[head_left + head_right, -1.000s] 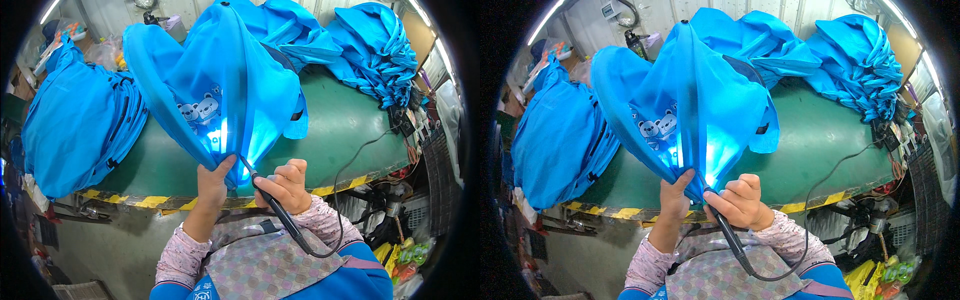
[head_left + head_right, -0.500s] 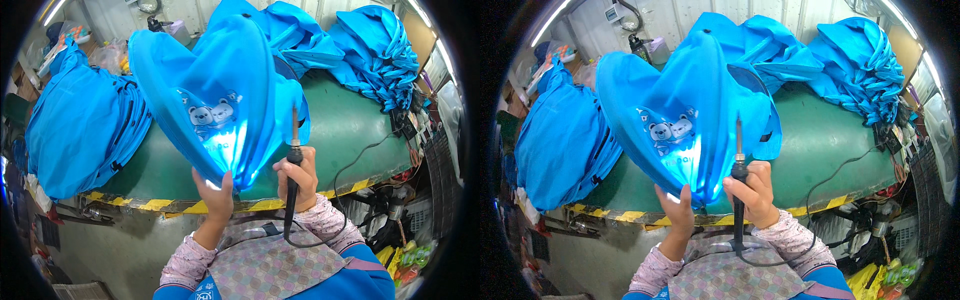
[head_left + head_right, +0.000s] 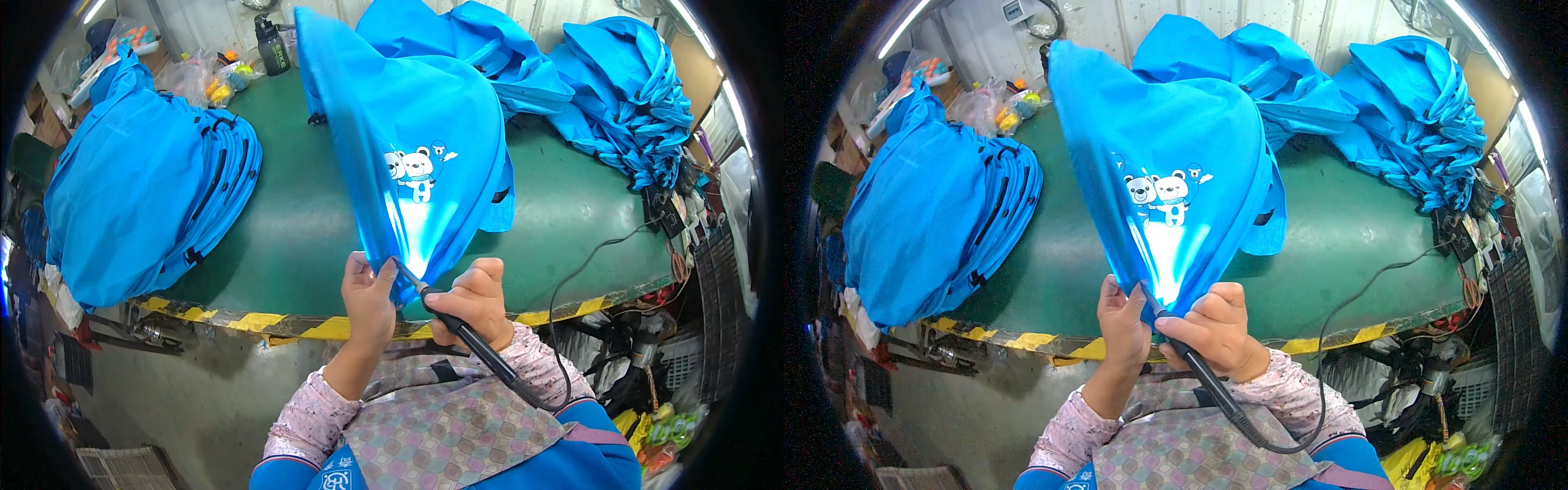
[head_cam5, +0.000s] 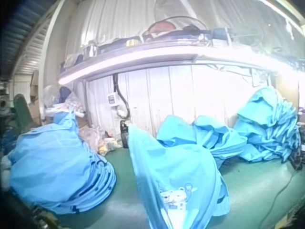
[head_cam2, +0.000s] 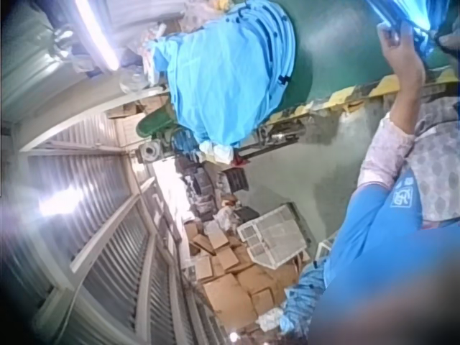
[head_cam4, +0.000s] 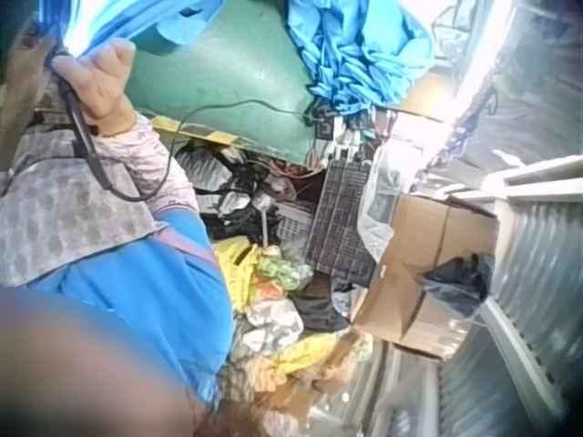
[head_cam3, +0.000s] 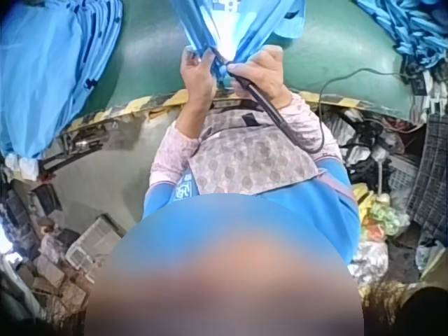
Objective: The person uses a handheld heat-sealing tool to stitch the seams of blue fabric bags. They pick up a bag, align the edges, and run the tool along the seam to fuse the material, then place the finished bag on a stack.
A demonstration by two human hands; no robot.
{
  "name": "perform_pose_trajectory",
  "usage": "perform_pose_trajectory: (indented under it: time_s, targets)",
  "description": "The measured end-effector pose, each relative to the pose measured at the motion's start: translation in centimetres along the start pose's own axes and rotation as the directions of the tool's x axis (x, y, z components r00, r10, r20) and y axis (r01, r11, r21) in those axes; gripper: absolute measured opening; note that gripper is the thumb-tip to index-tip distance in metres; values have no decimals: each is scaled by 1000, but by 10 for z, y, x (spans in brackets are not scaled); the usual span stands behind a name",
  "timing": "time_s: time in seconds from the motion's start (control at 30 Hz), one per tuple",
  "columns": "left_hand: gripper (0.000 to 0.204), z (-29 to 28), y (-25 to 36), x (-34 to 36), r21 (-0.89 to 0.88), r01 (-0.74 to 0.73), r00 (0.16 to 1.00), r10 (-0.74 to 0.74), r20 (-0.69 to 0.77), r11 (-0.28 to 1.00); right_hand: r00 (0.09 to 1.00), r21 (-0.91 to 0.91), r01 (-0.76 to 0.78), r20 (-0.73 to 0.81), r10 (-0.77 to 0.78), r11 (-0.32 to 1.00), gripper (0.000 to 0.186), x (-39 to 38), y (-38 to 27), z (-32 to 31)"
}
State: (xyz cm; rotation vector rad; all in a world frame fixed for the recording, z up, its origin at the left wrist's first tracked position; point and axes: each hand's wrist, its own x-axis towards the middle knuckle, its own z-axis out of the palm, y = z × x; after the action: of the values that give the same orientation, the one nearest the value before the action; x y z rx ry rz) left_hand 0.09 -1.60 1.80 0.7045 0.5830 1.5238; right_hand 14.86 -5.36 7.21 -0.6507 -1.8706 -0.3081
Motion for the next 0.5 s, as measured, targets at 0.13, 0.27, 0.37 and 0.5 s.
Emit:
perform_pose_trajectory:
  time_s: [0.13,0.27,0.37,0.5]
  targets:
    - [16,1,-3,-1,49,-59,998,57,33,997,999,-27,31,-8,-32,999,30,3,-1,7]
    - [16,4,-3,-3,150,-75,997,74,12,986,999,-43,44,-18,-45,998,30,3,3,13]
    - [18,5,-5,-6,258,-141,989,148,-7,956,1000,-7,-15,-4,15,1000,29,8,4,12]
    - [20,4,1,-10,346,-137,987,157,-31,928,940,210,-314,-67,334,926,21,11,2,10]
